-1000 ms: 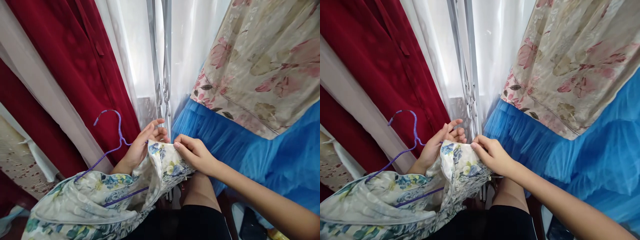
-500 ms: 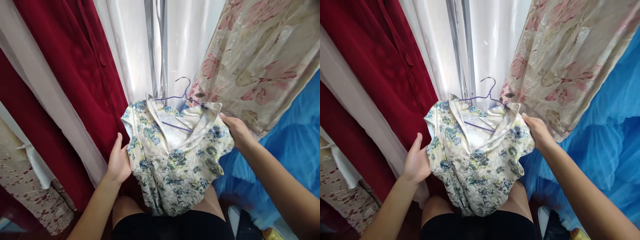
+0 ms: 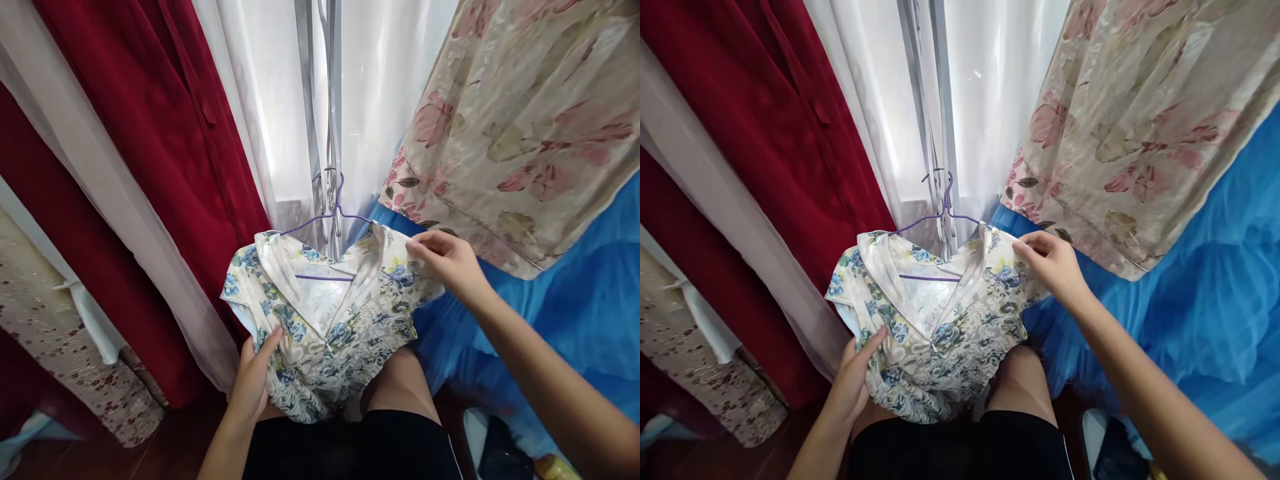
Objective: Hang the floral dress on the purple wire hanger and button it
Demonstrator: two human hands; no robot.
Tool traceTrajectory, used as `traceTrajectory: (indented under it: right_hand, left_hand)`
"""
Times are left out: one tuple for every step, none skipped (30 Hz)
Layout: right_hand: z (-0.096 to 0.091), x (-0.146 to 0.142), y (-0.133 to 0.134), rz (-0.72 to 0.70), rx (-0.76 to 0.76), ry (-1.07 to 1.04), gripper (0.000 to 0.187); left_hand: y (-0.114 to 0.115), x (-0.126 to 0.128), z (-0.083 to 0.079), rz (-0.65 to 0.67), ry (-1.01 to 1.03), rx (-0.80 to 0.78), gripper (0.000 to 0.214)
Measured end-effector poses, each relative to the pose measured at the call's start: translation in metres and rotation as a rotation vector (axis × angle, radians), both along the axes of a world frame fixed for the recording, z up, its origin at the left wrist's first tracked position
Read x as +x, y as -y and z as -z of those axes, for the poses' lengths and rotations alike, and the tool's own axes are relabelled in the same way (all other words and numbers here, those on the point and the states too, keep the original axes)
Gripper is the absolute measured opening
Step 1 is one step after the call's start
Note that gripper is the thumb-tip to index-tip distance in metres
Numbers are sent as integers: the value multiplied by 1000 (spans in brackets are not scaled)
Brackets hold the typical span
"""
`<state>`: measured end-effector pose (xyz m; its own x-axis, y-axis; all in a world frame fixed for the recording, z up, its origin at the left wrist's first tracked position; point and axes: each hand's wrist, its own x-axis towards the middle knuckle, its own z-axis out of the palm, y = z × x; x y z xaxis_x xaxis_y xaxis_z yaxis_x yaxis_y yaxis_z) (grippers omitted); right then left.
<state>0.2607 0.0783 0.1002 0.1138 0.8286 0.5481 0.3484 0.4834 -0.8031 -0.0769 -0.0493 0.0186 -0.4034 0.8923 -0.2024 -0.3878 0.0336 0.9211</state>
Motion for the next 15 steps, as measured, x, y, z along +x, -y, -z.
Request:
traceTrajectory:
  right_hand:
    - [7, -4, 5, 159, 161, 64, 29]
    - [14, -9, 12, 288, 289, 101, 26]
    - [22, -17, 19, 348, 361, 116, 22]
    - [29, -27, 28, 324, 373, 127, 17]
    - [37, -38, 37, 216, 314, 160, 17]
    - [46, -50, 45, 45, 196, 237, 22]
    - [54, -63, 53, -134, 53, 349, 27]
    - [63, -75, 60, -278, -76, 464, 29]
    - [72, -85, 65, -370, -177, 560, 29]
    - [79, -94, 70, -408, -236, 614, 29]
    - [86, -101, 72, -412, -260, 623, 29]
    - [91, -105, 74, -410, -264, 603, 29]
    - [95, -107, 75, -413, -256, 576, 30]
    - [97, -107, 76, -415, -241, 555, 31]
    - [99, -106, 76, -414, -221, 551, 30]
  left_hand:
    - [3, 3, 9, 3, 16, 15, 49]
    - [5, 6, 17, 5, 27, 32, 52]
    - [7, 9, 23, 4, 28, 48, 54]
    - [9, 11, 29, -1, 21, 66, 56]
    - [11, 14, 33, -6, 7, 81, 58]
    - [13, 16, 36, -10, -9, 93, 60]
    - [14, 19, 38, -5, -26, 105, 61]
    - [16, 21, 38, 7, -42, 115, 62]
    - [18, 22, 38, 22, -55, 125, 63]
    - [20, 24, 37, 36, -68, 132, 64]
    - [22, 25, 36, 44, -82, 134, 64]
    - [23, 26, 35, 43, -97, 134, 64]
    - [24, 27, 33, 36, -113, 130, 64]
    - [25, 29, 32, 21, -126, 125, 65]
    - [26, 30, 31, 4, -137, 120, 66]
